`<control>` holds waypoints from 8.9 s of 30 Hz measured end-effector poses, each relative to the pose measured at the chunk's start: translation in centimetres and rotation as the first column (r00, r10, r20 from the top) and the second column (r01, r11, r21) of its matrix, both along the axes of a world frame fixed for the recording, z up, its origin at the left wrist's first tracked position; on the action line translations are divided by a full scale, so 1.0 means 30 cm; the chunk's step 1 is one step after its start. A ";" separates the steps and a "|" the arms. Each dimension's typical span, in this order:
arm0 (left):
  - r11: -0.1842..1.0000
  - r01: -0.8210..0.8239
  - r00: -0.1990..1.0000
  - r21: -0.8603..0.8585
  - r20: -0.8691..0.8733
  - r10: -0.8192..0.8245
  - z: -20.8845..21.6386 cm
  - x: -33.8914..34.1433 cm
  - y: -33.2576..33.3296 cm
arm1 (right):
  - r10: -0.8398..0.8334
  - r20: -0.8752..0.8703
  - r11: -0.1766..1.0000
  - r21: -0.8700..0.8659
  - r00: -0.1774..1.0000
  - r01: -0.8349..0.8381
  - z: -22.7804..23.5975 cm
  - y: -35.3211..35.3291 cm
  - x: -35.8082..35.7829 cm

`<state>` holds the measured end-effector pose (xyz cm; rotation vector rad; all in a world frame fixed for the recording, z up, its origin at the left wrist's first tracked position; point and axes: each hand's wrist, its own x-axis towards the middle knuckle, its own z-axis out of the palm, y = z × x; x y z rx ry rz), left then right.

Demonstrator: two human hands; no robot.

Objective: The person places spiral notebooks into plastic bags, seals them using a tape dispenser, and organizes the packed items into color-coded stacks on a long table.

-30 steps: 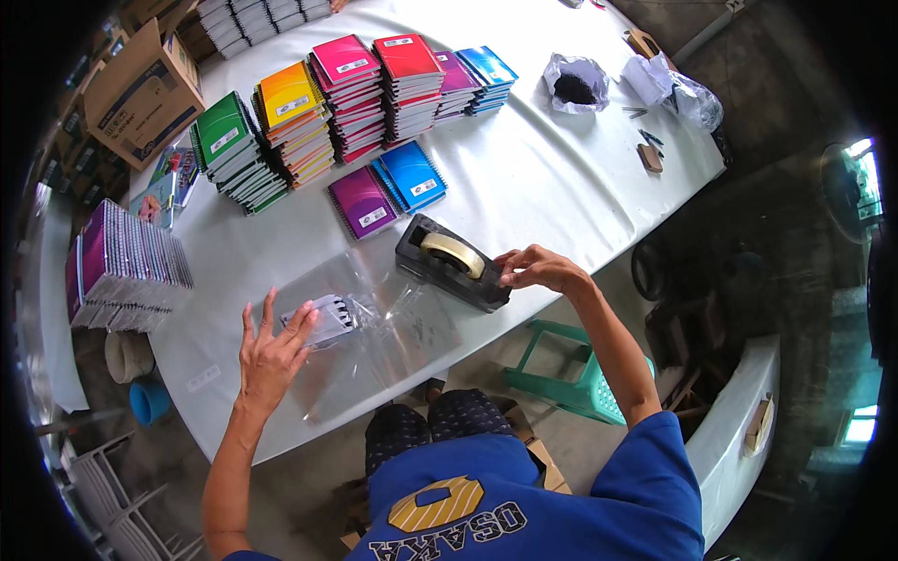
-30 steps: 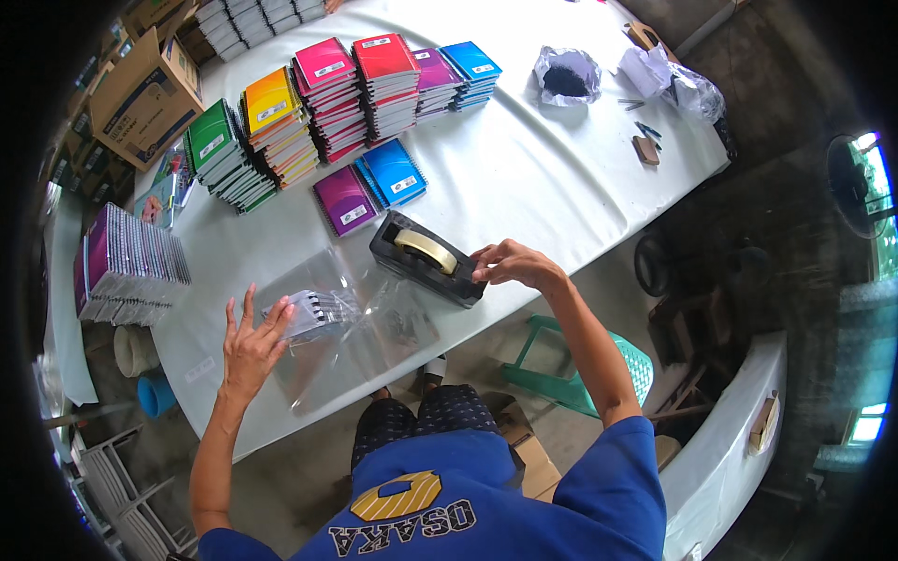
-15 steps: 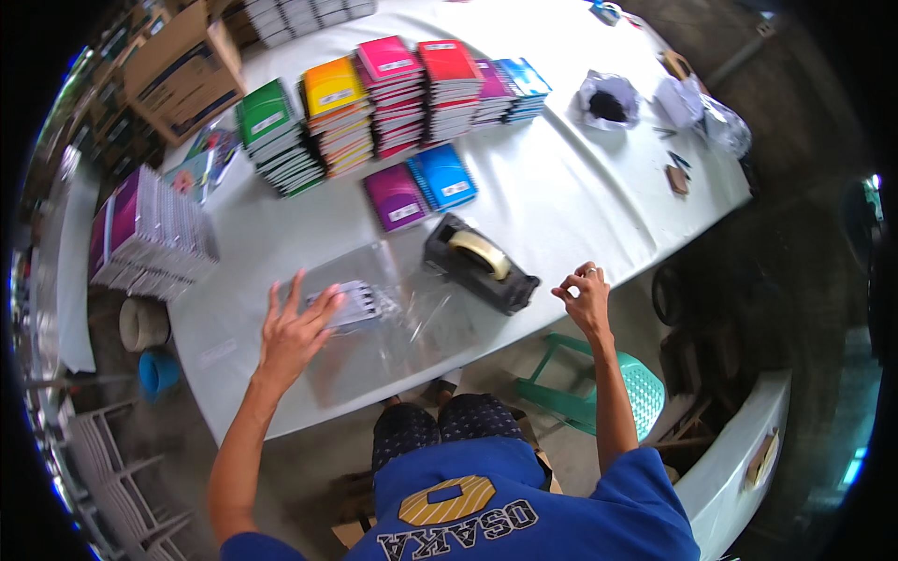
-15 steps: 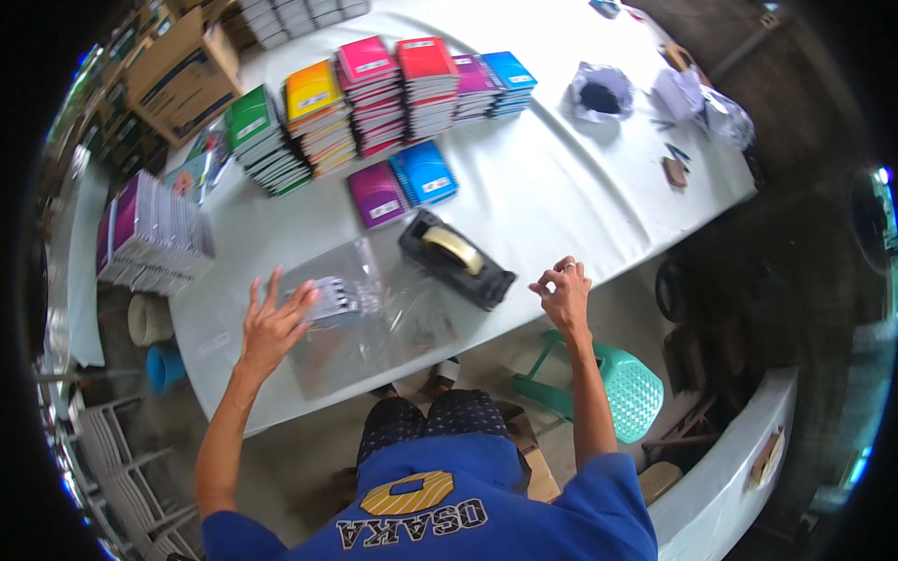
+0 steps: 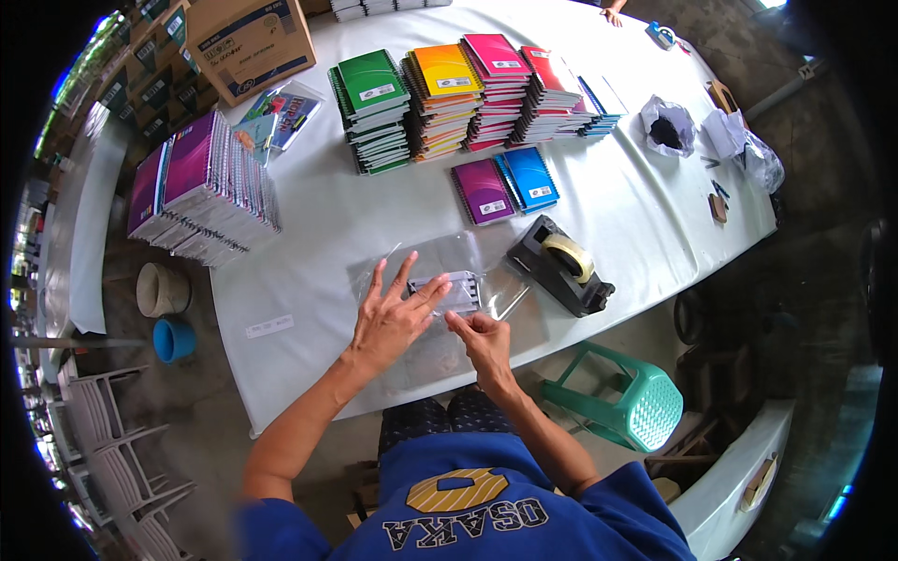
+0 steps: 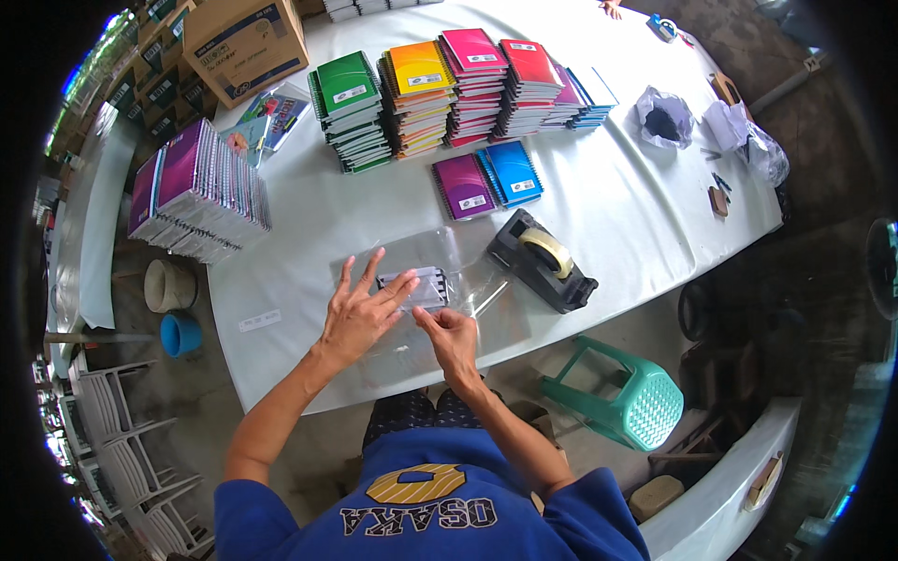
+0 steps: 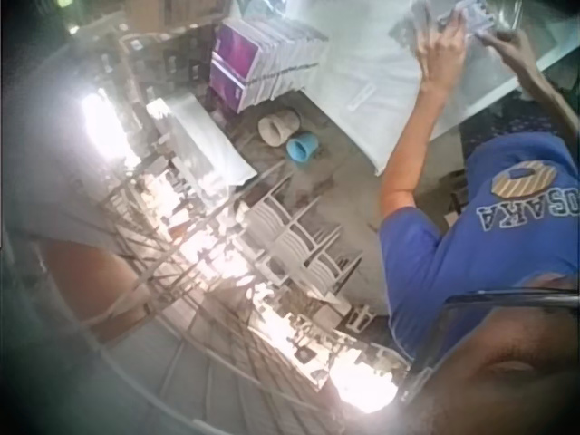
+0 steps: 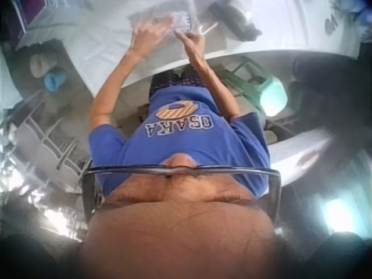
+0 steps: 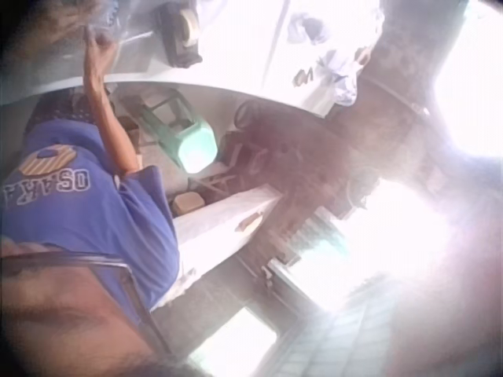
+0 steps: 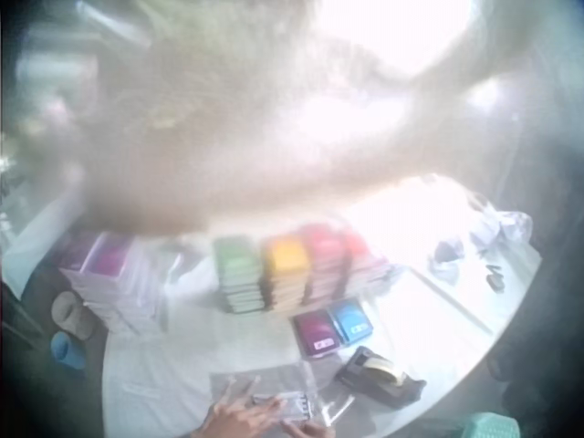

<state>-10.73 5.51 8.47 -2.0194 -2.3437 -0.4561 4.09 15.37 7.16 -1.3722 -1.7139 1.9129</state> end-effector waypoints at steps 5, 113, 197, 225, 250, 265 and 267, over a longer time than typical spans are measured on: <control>0.999 0.033 0.999 -0.024 -0.039 -0.034 0.012 -0.027 0.011 | -0.116 -0.138 0.982 0.133 0.984 0.135 -0.069 -0.039 -0.004; 0.788 -0.409 0.766 0.460 0.642 0.023 -0.151 0.130 0.022 | 0.800 -0.108 0.428 0.793 0.591 -0.435 -0.129 0.329 -0.053; 0.993 -0.029 0.996 -0.113 -0.085 0.020 0.041 0.037 0.062 | 0.501 0.319 0.799 0.188 0.804 -0.572 -0.066 0.998 0.508; 0.992 -0.089 0.993 -0.084 -0.081 0.083 0.027 0.051 0.033 | 0.182 -0.219 0.948 -0.220 0.959 -0.230 0.154 0.180 0.010; 0.984 0.165 -0.115 -0.066 0.990 0.086 -0.047 0.002 0.029 | 0.149 -0.005 0.690 -0.715 0.989 -0.108 -0.174 0.331 0.154; 0.985 -0.172 0.981 0.032 0.097 0.168 -0.452 -0.036 -0.096 | 0.399 0.163 0.659 -0.735 0.903 -0.159 0.243 0.430 0.236; 0.986 -0.154 0.983 0.061 0.116 0.146 -0.446 -0.036 -0.095 | 0.422 0.269 0.790 -0.577 0.866 -0.206 0.329 0.425 0.210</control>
